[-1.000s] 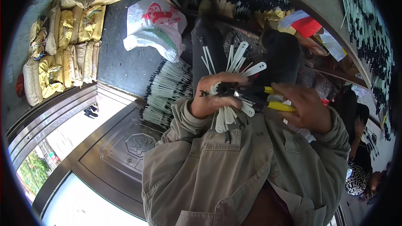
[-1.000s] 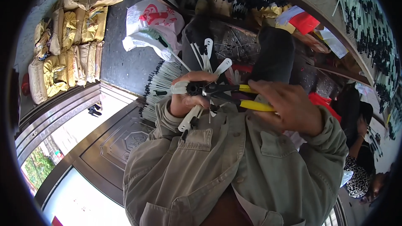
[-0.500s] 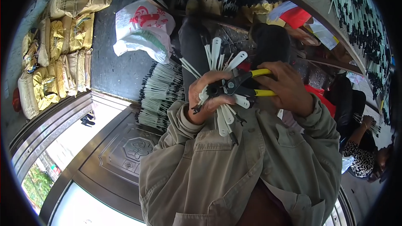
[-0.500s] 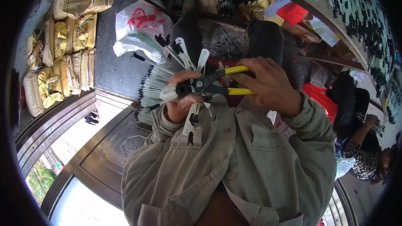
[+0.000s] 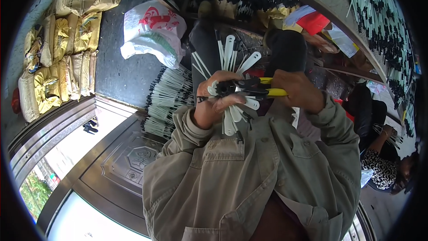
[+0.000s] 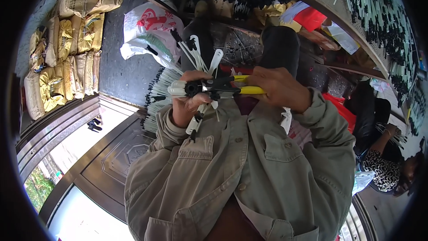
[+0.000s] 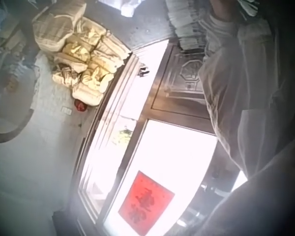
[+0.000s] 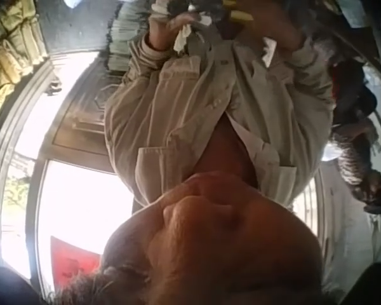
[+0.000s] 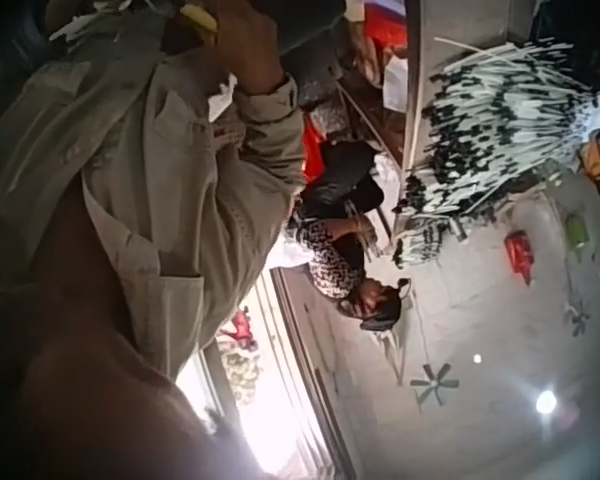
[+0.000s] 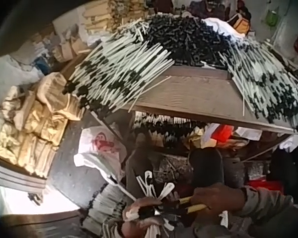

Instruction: Assembling brushes by attaching bristles or feathers to metal components and securing them using pliers.

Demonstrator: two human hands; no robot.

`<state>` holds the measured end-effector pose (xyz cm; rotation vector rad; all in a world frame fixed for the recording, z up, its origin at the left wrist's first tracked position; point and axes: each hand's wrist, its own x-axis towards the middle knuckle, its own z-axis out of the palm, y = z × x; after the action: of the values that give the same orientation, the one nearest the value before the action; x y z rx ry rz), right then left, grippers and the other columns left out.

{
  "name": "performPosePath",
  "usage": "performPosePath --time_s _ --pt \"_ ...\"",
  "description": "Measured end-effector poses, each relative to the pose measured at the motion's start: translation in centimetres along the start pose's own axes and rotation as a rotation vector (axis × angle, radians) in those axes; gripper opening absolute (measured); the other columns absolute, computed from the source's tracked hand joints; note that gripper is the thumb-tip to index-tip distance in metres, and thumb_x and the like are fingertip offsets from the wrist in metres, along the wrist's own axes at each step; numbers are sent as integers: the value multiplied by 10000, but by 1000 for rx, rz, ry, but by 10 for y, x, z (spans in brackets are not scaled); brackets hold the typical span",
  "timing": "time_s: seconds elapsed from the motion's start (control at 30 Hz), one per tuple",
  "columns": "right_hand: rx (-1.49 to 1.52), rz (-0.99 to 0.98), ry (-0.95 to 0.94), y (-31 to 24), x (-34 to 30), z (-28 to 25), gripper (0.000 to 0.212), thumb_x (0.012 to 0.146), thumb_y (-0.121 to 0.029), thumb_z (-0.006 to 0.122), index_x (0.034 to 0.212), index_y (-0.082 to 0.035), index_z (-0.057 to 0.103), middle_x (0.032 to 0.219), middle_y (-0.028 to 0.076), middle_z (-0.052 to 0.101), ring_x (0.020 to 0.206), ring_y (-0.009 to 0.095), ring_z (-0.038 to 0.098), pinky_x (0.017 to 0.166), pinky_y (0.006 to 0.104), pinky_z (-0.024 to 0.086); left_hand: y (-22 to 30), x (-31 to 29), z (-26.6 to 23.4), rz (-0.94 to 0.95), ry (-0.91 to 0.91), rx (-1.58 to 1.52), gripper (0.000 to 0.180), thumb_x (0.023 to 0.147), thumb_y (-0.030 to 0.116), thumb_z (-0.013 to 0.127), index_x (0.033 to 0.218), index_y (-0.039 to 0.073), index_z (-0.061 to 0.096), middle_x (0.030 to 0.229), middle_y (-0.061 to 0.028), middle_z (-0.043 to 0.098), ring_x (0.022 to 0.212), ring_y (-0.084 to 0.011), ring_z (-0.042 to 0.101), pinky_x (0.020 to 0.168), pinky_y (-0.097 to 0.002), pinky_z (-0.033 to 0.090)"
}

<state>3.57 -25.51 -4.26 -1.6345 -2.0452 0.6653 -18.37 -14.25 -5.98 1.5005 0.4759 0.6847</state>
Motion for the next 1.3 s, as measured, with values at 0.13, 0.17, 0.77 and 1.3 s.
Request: performPosePath --time_s 0.13,0.17,0.77,1.3 --pt "513 243 -508 -7 23 -73 269 798 -256 634 888 -29 522 682 113 566 605 237 576 530 329 443 -2 3 -5 -29 -211 -186 456 609 152 807 972 -16 588 871 -86 612 825 -140 575 732 -270 437" --pt "568 456 -731 -13 29 -88 303 819 -296 617 917 -29 513 665 123 579 603 238 584 534 336 440 -1 3 -6 -29 -218 -196 456 609 152 807 972 -16 588 871 -86 612 825 -140 575 732 -270 437" --pt "51 137 145 -8 45 -46 315 753 -294 672 875 -49 514 745 115 536 675 335 558 553 390 426 -18 7 -33 23 255 -85 409 870 187 460 1213 -32 416 1074 -119 531 986 -183 496 838 -289 391" --pt "-692 497 934 97 98 -106 348 654 -376 687 846 -121 548 783 23 521 755 218 543 602 329 448 156 380 -97 446 -5 1270 479 848 334 542 1159 -25 476 958 -245 600 884 -354 593 757 -374 455"
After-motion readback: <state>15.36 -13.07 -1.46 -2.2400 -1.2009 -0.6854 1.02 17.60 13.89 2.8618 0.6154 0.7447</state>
